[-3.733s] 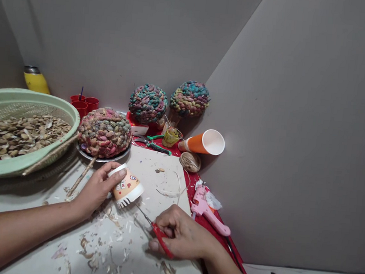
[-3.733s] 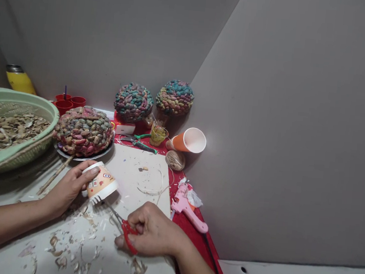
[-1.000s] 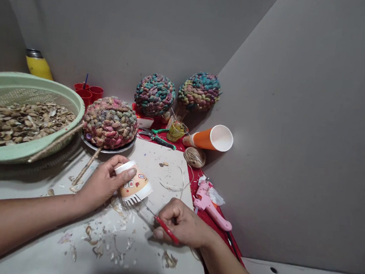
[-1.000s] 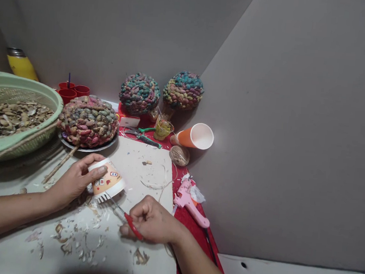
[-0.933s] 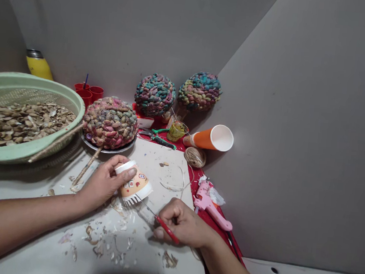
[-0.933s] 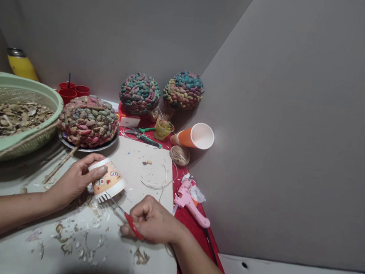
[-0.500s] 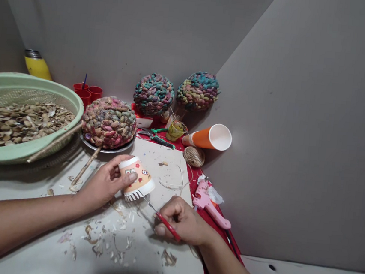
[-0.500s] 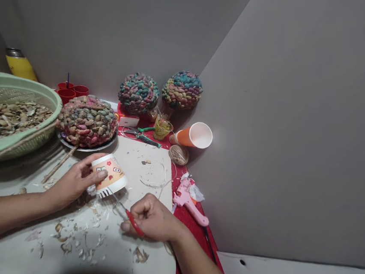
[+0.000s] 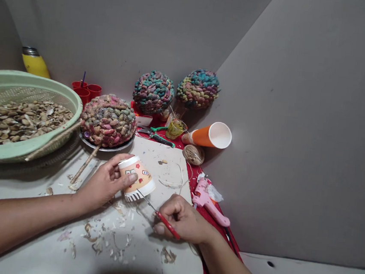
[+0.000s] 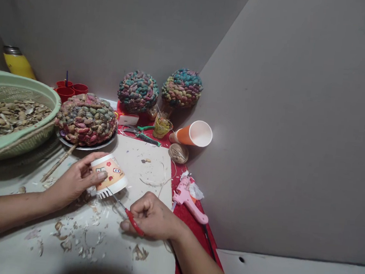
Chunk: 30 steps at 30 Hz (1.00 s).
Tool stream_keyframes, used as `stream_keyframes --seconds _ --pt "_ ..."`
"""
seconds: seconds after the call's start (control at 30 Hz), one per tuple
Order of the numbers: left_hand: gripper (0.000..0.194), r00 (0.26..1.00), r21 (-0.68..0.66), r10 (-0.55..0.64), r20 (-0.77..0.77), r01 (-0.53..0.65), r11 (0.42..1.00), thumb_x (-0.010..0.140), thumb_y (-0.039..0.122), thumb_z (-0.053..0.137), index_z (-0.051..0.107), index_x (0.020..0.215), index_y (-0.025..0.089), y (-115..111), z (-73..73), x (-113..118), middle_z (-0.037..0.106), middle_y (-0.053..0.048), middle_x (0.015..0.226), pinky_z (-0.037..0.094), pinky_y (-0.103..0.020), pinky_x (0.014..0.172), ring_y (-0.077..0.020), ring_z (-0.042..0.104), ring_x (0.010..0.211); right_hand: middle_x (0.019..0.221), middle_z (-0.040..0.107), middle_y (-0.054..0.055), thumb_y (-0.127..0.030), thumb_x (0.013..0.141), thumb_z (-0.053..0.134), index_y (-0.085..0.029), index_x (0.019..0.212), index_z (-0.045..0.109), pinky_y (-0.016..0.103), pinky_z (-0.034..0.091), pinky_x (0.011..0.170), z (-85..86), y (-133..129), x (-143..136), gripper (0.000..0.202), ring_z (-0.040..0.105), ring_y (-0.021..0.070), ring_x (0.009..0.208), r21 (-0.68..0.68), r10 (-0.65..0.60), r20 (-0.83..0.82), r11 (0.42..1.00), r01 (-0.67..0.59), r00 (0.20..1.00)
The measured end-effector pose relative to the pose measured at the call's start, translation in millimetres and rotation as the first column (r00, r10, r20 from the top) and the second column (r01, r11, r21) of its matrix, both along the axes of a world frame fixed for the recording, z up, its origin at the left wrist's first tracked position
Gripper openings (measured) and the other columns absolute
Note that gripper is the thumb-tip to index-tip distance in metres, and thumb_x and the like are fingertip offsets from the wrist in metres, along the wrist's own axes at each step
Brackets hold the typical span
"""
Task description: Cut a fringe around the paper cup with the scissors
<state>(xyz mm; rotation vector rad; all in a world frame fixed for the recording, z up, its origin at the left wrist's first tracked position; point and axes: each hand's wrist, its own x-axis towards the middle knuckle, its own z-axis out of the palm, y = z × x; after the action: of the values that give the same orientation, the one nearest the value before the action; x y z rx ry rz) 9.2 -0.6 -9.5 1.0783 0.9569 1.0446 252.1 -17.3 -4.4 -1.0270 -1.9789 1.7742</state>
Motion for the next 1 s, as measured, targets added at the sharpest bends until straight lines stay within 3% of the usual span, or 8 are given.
stream_keyframes --seconds 0.23,0.53,0.67,1.0 --pt "0.059 0.999 0.0 0.013 0.041 -0.013 1.0 0.073 0.043 0.082 0.056 0.121 0.02 -1.0 2.3 0.2 0.072 -0.006 0.105 0.051 -0.033 0.086 -0.0207 0.065 0.094 0.046 0.026 -0.009 -0.041 0.075 0.073 -0.019 0.046 0.03 0.018 0.017 0.042 5.6 -0.3 3.0 0.056 0.021 0.0028 0.046 -0.059 0.058 0.054 0.997 -0.055 0.997" --pt "0.065 0.995 0.008 0.044 0.089 -0.045 0.999 0.074 0.045 0.081 0.053 0.127 0.019 0.9 0.4 -2.5 0.07 -0.005 0.108 0.049 -0.028 0.079 -0.0159 0.062 0.087 0.048 0.026 -0.009 -0.045 0.076 0.074 -0.018 0.048 0.032 0.021 0.014 0.044 4.7 1.6 14.7 0.057 0.02 0.0034 0.048 -0.024 0.059 0.034 0.998 -0.058 0.998" --pt "0.067 0.996 0.003 0.05 0.074 -0.05 0.999 0.071 0.047 0.082 0.055 0.125 0.018 -0.3 3.3 -1.2 0.07 -0.004 0.1 0.049 -0.028 0.079 -0.0157 0.062 0.084 0.048 0.026 -0.009 -0.042 0.077 0.073 -0.018 0.048 0.03 0.021 0.014 0.044 7.6 1.0 11.0 0.057 0.019 0.0029 0.048 -0.03 0.077 0.054 0.997 -0.076 0.996" --pt "0.064 0.998 -0.006 0.027 0.065 -0.027 1.0 0.073 0.048 0.081 0.054 0.123 0.018 -1.1 3.0 0.0 0.071 -0.007 0.106 0.049 -0.035 0.085 -0.0186 0.063 0.087 0.046 0.027 -0.009 -0.04 0.075 0.076 -0.019 0.046 0.03 0.019 0.016 0.041 5.4 0.2 8.3 0.058 0.02 0.0027 0.046 -0.035 0.049 0.028 0.998 -0.048 0.998"
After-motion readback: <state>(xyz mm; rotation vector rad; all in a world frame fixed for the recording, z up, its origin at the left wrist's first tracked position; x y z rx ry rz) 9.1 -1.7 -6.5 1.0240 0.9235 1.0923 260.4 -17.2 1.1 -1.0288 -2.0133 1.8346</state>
